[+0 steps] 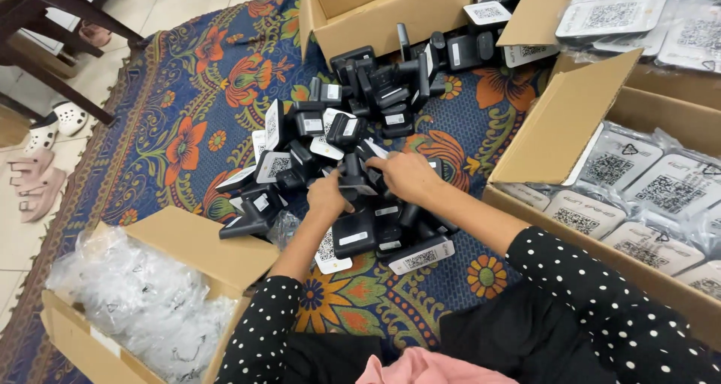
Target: The person unpacks electronic payment terminals from boxes and sorts them into other boxes.
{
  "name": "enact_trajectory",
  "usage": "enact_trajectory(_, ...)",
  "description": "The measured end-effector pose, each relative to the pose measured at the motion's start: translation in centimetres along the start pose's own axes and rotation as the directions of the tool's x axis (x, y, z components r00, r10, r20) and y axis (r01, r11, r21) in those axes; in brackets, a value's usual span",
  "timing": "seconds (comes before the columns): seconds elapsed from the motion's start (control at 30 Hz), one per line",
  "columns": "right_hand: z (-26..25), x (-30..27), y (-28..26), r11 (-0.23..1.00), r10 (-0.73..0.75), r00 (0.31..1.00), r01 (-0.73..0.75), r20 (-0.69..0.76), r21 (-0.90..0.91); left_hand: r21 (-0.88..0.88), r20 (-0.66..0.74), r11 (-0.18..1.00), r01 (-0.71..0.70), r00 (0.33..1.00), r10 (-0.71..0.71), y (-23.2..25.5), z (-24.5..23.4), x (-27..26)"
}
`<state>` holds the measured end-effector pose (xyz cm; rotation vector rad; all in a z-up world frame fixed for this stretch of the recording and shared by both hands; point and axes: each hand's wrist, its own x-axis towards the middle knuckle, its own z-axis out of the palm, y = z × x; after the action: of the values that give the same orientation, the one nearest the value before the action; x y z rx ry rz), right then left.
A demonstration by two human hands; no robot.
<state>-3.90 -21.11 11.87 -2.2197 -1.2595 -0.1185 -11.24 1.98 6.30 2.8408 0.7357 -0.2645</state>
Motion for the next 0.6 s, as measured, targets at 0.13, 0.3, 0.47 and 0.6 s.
enact_trajectory(0.13,-4.1,-3.0,-2.3,0.994,-0.035,0.991,0.049,-0.128,0.103,0.157,0.046,0.986,-0.051,0.998,0.044,1.7,1.7,1.4)
enact_trajectory(0.3,-5.8,-10.8,-1.3,0.977,0.21,0.921,-0.209,-0.329,0.038,0.193,-0.309,0.911,-0.364,0.859,0.409,12.8,-1.2,-2.4)
enact_trajectory(0.47,-6.2,-17.7,1.9,0.891,0.25,0.896,-0.362,-0.367,-0.275,-0.16,-0.345,0.658,-0.736,0.666,0.661,24.5,-2.1,-8.5)
enact_trajectory(0.6,-5.4,-19.4,4.0,0.931,0.169,0.921,-0.266,-0.351,-0.25,-0.308,-0.388,0.578,-0.756,0.654,0.65,27.7,0.9,-8.6)
